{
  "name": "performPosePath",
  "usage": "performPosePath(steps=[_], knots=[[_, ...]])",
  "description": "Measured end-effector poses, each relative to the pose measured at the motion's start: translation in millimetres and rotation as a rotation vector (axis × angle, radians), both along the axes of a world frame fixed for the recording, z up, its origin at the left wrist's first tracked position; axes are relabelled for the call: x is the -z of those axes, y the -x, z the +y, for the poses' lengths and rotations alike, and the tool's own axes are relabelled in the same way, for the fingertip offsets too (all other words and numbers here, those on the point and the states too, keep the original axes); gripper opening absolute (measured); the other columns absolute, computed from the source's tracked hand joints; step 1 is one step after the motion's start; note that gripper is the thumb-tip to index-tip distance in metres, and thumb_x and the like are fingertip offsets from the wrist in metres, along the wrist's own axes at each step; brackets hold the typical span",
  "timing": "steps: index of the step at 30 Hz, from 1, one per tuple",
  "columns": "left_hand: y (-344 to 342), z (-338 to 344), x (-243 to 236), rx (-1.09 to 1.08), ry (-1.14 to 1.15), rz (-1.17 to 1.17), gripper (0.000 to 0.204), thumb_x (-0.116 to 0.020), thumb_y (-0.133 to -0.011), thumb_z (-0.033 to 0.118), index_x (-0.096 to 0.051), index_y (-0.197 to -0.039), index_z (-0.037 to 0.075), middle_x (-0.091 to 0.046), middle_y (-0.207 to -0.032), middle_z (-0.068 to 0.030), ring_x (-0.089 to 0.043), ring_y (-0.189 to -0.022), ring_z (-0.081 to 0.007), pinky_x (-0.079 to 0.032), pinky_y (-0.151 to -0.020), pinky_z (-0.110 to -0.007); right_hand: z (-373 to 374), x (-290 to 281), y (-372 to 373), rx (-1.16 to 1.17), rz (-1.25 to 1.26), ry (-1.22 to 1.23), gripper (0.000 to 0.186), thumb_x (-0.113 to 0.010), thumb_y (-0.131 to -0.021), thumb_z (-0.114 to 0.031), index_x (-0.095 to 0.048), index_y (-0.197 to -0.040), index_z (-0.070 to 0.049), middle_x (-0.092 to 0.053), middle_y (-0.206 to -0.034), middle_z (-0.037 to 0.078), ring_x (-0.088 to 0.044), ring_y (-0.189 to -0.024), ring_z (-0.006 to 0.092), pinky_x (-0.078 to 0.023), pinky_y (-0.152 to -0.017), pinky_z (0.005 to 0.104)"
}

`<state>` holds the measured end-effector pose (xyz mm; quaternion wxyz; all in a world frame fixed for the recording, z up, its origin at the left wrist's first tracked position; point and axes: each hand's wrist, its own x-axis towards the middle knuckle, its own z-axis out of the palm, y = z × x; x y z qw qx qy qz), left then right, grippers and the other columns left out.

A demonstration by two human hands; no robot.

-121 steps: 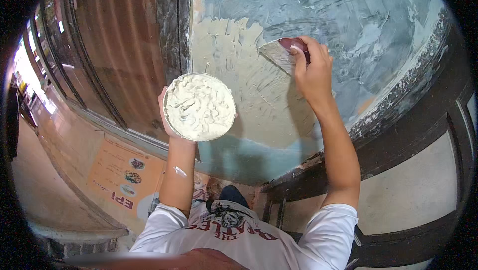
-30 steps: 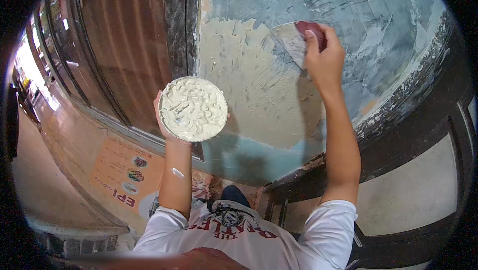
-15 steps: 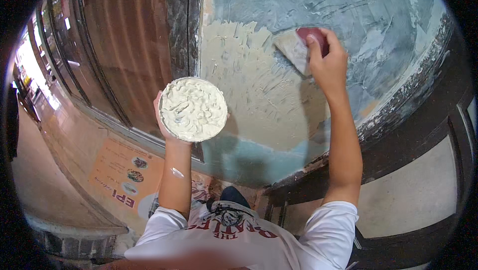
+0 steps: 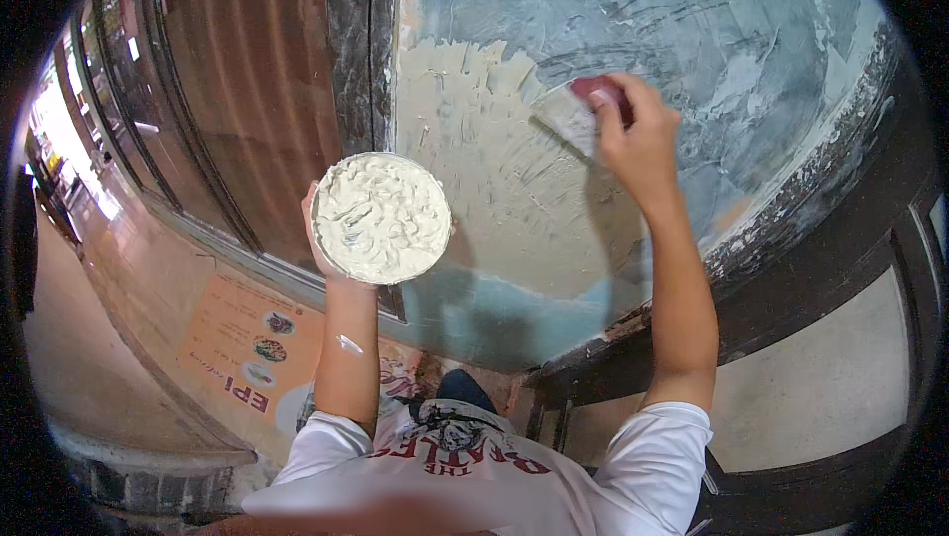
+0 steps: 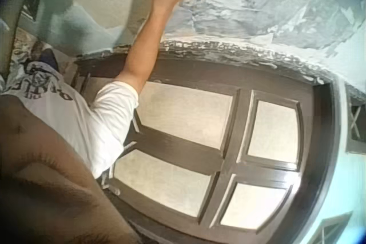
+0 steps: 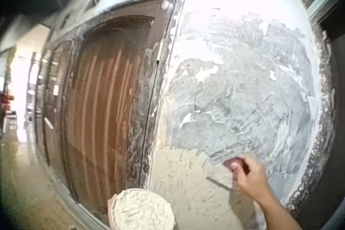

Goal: The person applies wall putty to an indoor wall surface using a putty knife, scooping the filler from a bowl.

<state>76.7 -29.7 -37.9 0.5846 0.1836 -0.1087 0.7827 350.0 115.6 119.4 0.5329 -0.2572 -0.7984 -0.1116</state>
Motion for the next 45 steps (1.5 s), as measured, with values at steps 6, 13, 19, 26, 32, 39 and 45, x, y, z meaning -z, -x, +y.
performPosePath(steps=[6,13,19,26,32,39,45], knots=[[-3,2,0,0.026,0.005,0.01,0.06,-0.042,-0.097,0.054,-0.064,-0.126,0.006,-0.064,-0.128,-0.0179,-0.062,-0.113,-0.0396,-0.05,-0.098,-0.056,1,-17,5,0.104,0.095,-0.029,0.027,-0.069,-0.091,-0.016,-0.065,-0.114,0.0,-0.071,-0.095,0.016,-0.068,-0.082,0.0242,-0.052,-0.075,0.0325],[-12,-3,-17,0.045,0.044,0.045,0.063,-0.039,-0.098,0.053,-0.062,-0.126,0.002,-0.065,-0.124,-0.0188,-0.064,-0.111,-0.0365,-0.052,-0.097,-0.051,-39,-4,1,-0.21,0.084,0.18,0.021,-0.069,-0.086,-0.005,-0.066,-0.107,-0.003,-0.068,-0.092,0.008,-0.06,-0.08,0.0189,-0.048,-0.075,0.0316],[-16,2,-25,0.133,-0.085,-0.016,0.062,-0.043,-0.097,0.053,-0.062,-0.128,0.003,-0.062,-0.131,-0.0203,-0.06,-0.117,-0.0407,-0.048,-0.102,-0.055,-95,11,1,-0.198,-0.558,-0.258,0.026,-0.069,-0.07,-0.007,-0.066,-0.094,-0.013,-0.067,-0.102,-0.002,-0.053,-0.093,0.0255,-0.038,-0.076,0.0394],[-16,8,-37,0.102,-0.085,0.088,0.063,-0.041,-0.098,0.051,-0.06,-0.131,0.001,-0.06,-0.133,-0.0214,-0.058,-0.121,-0.0408,-0.045,-0.105,-0.054,-121,9,0,-0.301,-0.704,-0.353,0.026,-0.068,-0.075,-0.018,-0.064,-0.1,-0.021,-0.065,-0.105,-0.006,-0.055,-0.1,0.0242,-0.041,-0.083,0.0425],[-17,11,-40,0.134,-0.183,0.118,0.062,-0.039,-0.099,0.049,-0.058,-0.133,0.001,-0.059,-0.135,-0.0213,-0.056,-0.123,-0.0402,-0.043,-0.107,-0.054,-127,9,-3,-0.298,-0.733,-0.347,0.027,-0.069,-0.077,-0.018,-0.062,-0.103,-0.022,-0.065,-0.105,-0.007,-0.055,-0.101,0.0239,-0.041,-0.083,0.0448],[-18,13,-37,0.167,-0.201,0.09,0.063,-0.039,-0.099,0.05,-0.058,-0.133,0.0,-0.059,-0.135,-0.0216,-0.057,-0.122,-0.0395,-0.044,-0.106,-0.052,-126,20,2,-0.31,-0.701,-0.354,0.029,-0.072,-0.074,-0.019,-0.062,-0.101,-0.021,-0.064,-0.103,-0.007,-0.055,-0.1,0.0237,-0.041,-0.082,0.0436],[-17,11,-36,0.16,-0.183,0.096,0.061,-0.039,-0.1,0.049,-0.06,-0.13,0.001,-0.061,-0.132,-0.0212,-0.059,-0.118,-0.0396,-0.046,-0.104,-0.052,-124,22,6,-0.336,-0.618,-0.35,0.026,-0.071,-0.072,-0.018,-0.065,-0.098,-0.018,-0.066,-0.106,-0.006,-0.054,-0.098,0.0239,-0.04,-0.079,0.0406]])
